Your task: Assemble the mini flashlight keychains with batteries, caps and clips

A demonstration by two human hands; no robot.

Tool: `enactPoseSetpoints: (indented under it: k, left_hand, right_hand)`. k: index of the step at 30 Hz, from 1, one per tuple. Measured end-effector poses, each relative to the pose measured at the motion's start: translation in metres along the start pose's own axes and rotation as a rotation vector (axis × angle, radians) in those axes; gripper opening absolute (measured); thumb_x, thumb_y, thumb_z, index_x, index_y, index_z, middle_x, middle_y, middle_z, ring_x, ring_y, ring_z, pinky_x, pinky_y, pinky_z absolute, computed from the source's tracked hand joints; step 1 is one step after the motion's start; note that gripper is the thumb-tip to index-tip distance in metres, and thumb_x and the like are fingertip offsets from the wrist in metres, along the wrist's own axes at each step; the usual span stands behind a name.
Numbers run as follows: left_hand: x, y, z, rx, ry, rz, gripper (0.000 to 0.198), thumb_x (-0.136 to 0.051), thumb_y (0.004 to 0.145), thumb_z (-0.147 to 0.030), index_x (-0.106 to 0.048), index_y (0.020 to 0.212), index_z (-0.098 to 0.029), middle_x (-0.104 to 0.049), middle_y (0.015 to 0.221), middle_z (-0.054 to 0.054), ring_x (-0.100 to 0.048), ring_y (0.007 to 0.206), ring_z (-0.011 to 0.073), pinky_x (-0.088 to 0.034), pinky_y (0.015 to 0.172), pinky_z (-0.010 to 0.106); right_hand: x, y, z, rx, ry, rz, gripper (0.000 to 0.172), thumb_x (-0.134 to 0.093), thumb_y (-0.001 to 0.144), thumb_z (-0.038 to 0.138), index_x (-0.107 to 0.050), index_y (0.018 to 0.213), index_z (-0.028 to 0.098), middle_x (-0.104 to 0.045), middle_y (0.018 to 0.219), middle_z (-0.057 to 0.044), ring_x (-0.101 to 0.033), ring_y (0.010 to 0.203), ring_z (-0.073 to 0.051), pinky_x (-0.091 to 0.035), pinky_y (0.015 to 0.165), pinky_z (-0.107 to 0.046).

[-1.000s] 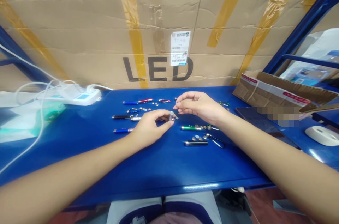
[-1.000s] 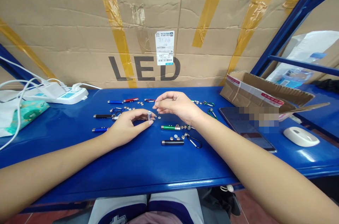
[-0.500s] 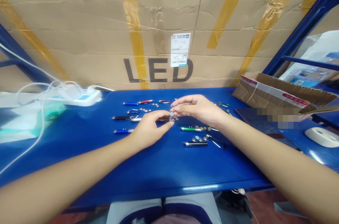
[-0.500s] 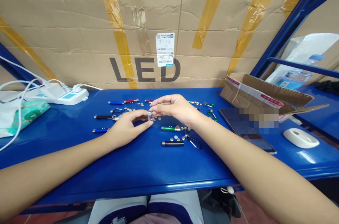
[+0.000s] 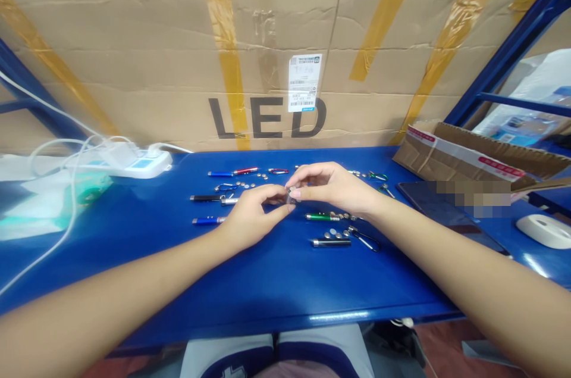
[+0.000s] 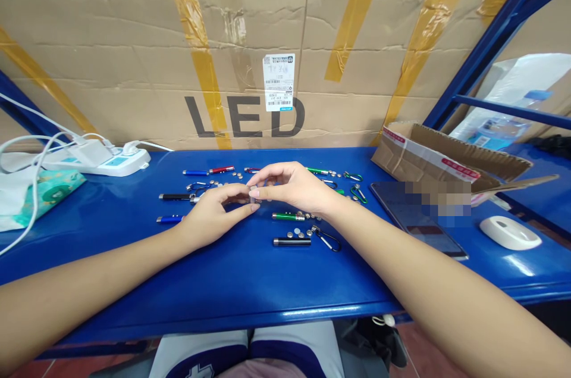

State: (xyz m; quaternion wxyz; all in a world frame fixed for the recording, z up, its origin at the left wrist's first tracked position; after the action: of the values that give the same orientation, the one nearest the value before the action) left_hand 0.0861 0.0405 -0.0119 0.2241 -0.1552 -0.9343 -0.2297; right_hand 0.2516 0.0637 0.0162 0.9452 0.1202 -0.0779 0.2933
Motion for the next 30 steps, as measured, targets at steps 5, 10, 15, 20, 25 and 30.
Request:
enactPoseSetpoints:
  k: [5,10,15,20,25,30]
  left_hand:
    - [0.001,-0.001,-0.001,0.006,-0.006,0.000,0.018,-0.069,0.084,-0.027,-0.072,0.097,-0.016,-0.075,0.098,0.005,-0.069,0.092,0.0190,-0.054,0.086,0.030]
    - [0.001,0.000,0.000,-0.017,0.011,-0.005,0.015,-0.070,0.083,-0.027,-0.072,0.094,-0.016,-0.073,0.093,0.005,-0.067,0.088,0.0184,-0.054,0.084,0.030]
    - [0.001,0.000,0.003,-0.023,-0.044,-0.013,0.017,-0.071,0.082,-0.028,-0.072,0.094,-0.016,-0.074,0.095,0.005,-0.068,0.090,0.0188,-0.054,0.085,0.031]
    - [0.000,0.000,0.001,-0.024,-0.071,-0.012,0.017,-0.071,0.083,-0.028,-0.072,0.094,-0.016,-0.075,0.095,0.005,-0.069,0.088,0.0188,-0.055,0.084,0.031]
    - [0.000,0.000,-0.001,-0.026,-0.065,-0.013,0.019,-0.070,0.084,-0.032,-0.072,0.095,-0.017,-0.075,0.095,0.006,-0.070,0.089,0.0196,-0.056,0.084,0.031]
    - [0.002,0.000,-0.003,-0.041,-0.008,-0.032,0.016,-0.070,0.084,-0.030,-0.073,0.093,-0.018,-0.075,0.098,0.006,-0.069,0.091,0.0195,-0.055,0.085,0.031]
  right_hand:
    - [-0.001,0.001,-0.002,-0.005,-0.029,0.019,0.026,-0.081,0.074,0.035,-0.077,0.094,0.019,-0.072,0.088,-0.003,-0.064,0.082,-0.016,-0.050,0.078,-0.032]
    - [-0.001,0.000,-0.003,0.002,-0.036,0.011,0.027,-0.081,0.074,0.036,-0.077,0.094,0.019,-0.071,0.087,-0.003,-0.062,0.080,-0.016,-0.049,0.075,-0.031]
    - [-0.002,0.000,-0.004,0.008,-0.026,0.014,0.027,-0.081,0.073,0.036,-0.077,0.094,0.020,-0.070,0.085,-0.002,-0.061,0.079,-0.015,-0.049,0.075,-0.031]
    - [-0.003,0.001,-0.006,0.028,-0.047,0.018,0.028,-0.081,0.074,0.038,-0.077,0.095,0.019,-0.069,0.087,-0.003,-0.060,0.079,-0.015,-0.048,0.075,-0.030]
    - [-0.002,0.000,-0.003,0.022,-0.105,0.031,0.032,-0.080,0.074,0.038,-0.075,0.098,0.018,-0.070,0.091,-0.004,-0.060,0.083,-0.016,-0.048,0.076,-0.032]
    - [0.004,-0.002,0.008,0.037,-0.187,0.051,0.036,-0.078,0.074,0.033,-0.072,0.107,0.018,-0.069,0.099,-0.005,-0.060,0.085,-0.016,-0.049,0.077,-0.031]
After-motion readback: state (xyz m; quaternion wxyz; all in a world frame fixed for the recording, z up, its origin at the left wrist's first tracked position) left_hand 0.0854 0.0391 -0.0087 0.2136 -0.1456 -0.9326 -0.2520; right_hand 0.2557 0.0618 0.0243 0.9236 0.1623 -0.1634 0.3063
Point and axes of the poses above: each hand's wrist, its own y-axis towards the middle knuckle, its own x-axis out of the back of the hand, z = x × y, the point moved 4 cm from there along y, towards the middle knuckle
